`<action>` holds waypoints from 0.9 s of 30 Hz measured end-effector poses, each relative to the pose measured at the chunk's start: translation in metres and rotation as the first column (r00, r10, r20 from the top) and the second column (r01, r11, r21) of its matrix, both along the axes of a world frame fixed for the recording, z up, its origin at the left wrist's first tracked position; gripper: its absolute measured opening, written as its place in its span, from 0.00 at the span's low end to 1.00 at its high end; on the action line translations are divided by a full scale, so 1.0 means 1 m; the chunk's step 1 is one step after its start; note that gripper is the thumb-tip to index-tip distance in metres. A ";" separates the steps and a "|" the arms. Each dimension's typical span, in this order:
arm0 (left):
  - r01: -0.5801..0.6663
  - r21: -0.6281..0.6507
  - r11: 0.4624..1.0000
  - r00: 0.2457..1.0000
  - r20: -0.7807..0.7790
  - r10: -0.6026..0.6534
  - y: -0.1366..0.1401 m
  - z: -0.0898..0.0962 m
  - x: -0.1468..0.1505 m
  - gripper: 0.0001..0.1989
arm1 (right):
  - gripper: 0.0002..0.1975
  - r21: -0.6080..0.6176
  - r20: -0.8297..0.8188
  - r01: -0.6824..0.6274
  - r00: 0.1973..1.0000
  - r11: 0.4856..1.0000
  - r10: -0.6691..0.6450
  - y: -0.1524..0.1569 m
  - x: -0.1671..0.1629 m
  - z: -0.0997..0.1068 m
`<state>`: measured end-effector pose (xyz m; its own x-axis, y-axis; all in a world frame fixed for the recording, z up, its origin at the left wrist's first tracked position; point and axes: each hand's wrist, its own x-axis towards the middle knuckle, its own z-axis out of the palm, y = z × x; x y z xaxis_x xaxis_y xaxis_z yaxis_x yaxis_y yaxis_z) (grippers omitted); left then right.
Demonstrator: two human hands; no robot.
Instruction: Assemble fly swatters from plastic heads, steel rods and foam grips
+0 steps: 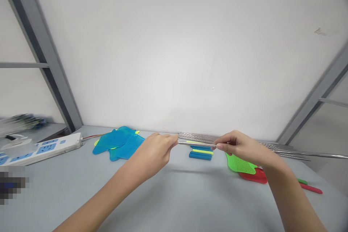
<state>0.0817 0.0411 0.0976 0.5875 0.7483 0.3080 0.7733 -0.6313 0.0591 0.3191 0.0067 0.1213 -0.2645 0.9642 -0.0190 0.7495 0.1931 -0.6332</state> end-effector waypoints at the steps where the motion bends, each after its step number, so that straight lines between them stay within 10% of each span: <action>1: 0.001 -0.005 1.000 1.000 -0.004 -0.001 0.000 0.000 0.000 0.11 | 0.15 0.001 0.003 -0.010 1.000 1.000 0.010 0.000 0.000 -0.001; 27: 0.011 -0.044 0.999 1.000 -0.001 -0.011 -0.002 -0.005 0.005 0.10 | 0.15 -0.017 0.029 -0.026 0.999 1.000 0.027 0.005 0.001 -0.008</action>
